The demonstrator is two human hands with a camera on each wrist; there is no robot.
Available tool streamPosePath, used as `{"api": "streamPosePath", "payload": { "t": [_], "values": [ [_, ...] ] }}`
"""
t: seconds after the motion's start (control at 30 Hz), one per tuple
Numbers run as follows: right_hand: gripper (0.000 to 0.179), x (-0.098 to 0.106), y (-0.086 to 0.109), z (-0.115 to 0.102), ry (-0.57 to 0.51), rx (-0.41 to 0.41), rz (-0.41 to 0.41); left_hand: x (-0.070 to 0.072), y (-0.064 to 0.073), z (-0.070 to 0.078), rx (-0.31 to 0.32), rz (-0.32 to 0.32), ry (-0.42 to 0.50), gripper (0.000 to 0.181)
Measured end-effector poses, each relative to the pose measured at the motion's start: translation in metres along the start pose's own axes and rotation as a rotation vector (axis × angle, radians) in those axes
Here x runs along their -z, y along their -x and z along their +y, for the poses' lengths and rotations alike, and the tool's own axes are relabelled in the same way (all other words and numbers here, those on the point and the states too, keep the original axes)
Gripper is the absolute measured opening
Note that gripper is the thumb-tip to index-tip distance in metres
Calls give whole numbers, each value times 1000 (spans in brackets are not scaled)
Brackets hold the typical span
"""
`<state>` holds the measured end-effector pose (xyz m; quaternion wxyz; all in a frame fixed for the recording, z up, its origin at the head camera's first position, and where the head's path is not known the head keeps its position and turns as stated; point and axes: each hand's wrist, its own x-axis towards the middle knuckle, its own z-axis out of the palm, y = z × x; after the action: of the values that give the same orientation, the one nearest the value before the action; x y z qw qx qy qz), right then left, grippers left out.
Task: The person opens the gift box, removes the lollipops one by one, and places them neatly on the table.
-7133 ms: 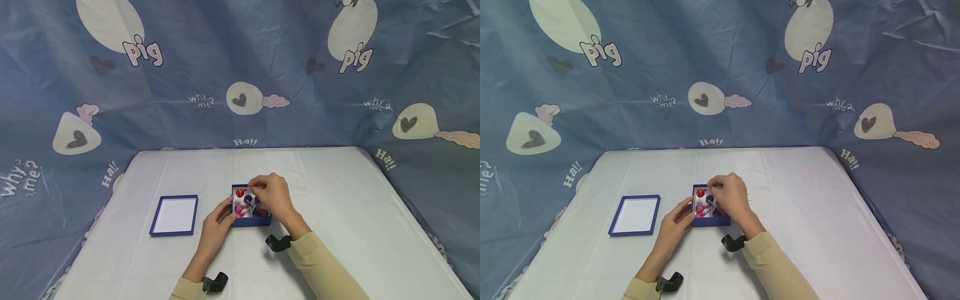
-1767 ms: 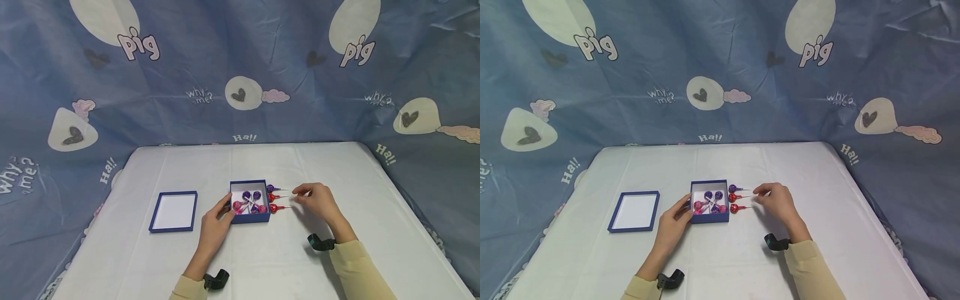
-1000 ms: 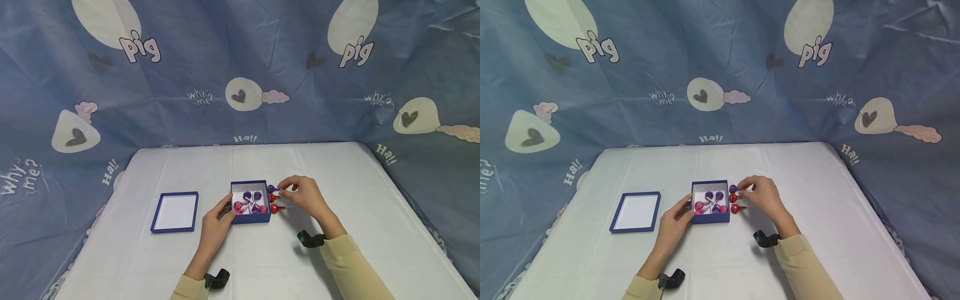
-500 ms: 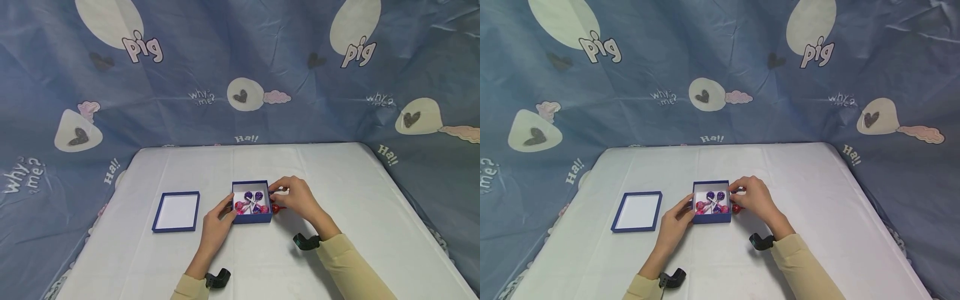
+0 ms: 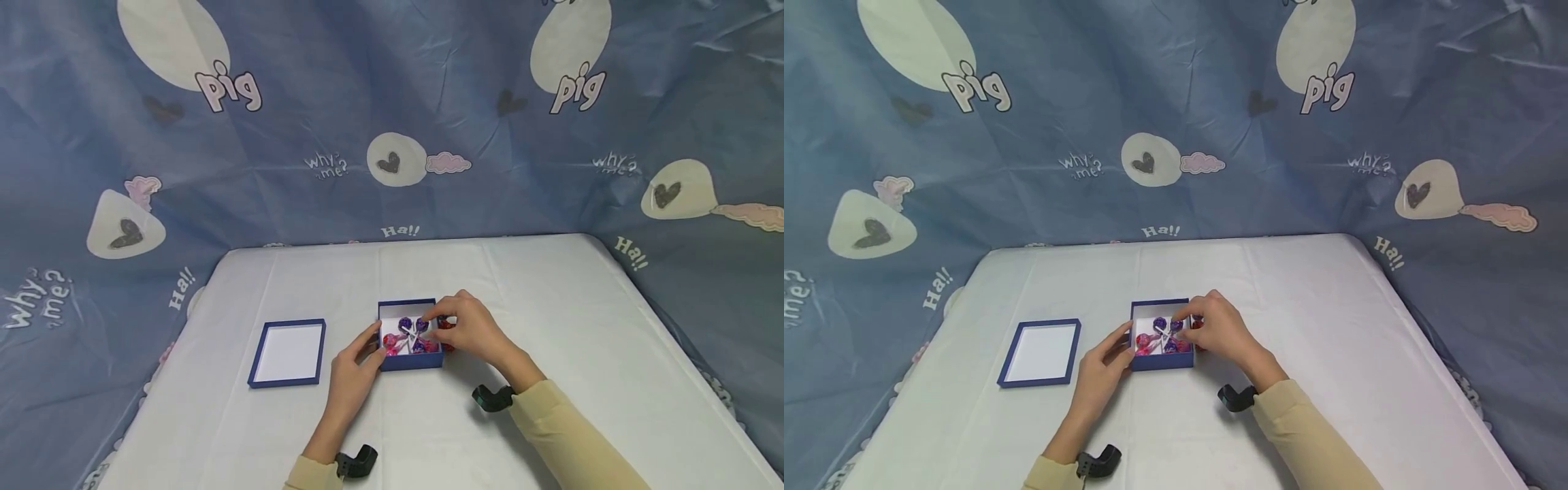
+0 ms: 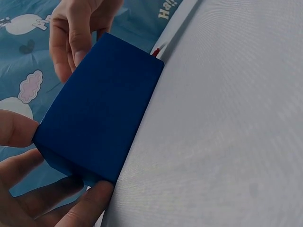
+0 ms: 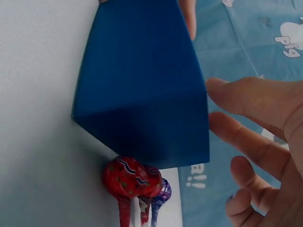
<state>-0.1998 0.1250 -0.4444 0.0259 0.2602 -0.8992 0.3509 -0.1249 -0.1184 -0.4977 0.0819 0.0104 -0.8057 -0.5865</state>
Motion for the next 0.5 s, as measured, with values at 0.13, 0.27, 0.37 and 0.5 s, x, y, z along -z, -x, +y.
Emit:
{"api": "streamPosePath", "payload": {
  "t": [0.13, 0.27, 0.37, 0.5],
  "values": [
    [26, -5, -4, 0, 47, 43, -19, -1, 0, 0, 1, -1, 2, 47],
    [25, -9, -7, -1, 83, 69, -49, -1, 0, 0, -8, -3, 3, 47],
    [24, -13, -8, -2, 106, 81, -63, 0, 0, 0, -5, -6, -1, 47],
    [23, -17, -10, -2, 118, 114, -75, 0, 0, 1, -1, -12, -1, 47]
  ]
}}
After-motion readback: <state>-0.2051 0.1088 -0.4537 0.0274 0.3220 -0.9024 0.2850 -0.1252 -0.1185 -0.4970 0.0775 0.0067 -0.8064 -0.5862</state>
